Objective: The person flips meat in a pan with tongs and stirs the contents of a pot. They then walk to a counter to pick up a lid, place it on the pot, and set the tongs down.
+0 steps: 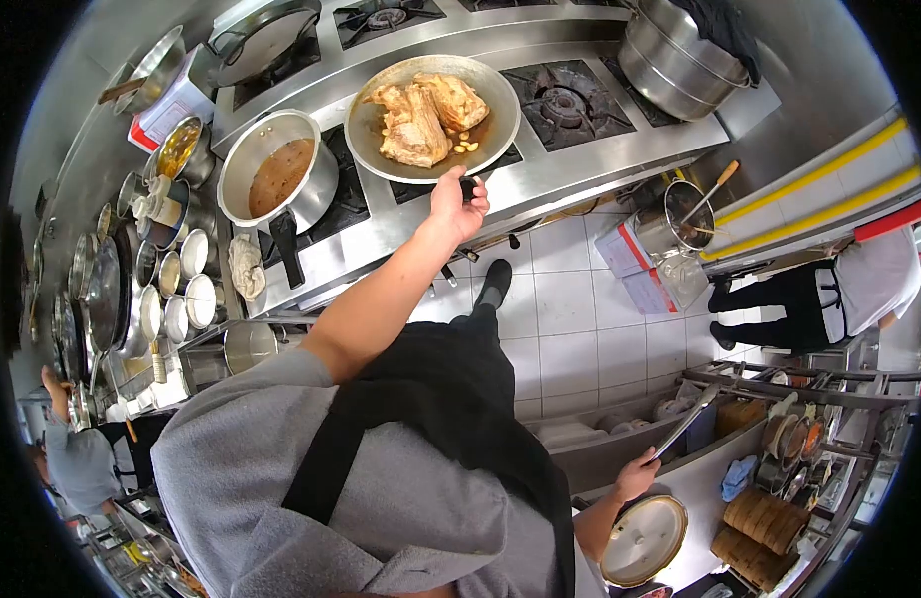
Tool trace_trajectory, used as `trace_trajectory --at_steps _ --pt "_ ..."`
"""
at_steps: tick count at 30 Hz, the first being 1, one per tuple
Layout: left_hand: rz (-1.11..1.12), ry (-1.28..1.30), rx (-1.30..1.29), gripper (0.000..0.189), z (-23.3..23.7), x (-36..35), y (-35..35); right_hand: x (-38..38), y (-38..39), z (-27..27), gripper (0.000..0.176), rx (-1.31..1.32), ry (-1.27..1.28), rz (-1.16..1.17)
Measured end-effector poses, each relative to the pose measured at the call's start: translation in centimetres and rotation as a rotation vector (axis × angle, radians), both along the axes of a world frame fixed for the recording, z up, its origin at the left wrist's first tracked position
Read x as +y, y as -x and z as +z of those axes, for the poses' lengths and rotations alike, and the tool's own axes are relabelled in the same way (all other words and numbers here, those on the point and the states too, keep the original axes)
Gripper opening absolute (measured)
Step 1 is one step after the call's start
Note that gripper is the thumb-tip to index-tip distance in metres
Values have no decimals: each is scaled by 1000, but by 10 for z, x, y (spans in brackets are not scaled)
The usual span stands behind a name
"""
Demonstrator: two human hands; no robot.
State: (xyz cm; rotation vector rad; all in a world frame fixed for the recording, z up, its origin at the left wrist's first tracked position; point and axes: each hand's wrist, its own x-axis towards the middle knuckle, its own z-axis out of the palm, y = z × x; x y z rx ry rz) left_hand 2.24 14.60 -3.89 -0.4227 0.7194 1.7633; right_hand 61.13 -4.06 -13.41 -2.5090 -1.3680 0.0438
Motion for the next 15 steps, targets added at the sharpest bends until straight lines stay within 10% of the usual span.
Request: trace_trajectory --at_steps 15 --pt "-72 -16 -12 20 -11 4 7 2 4 1 50 -98 -17 0"
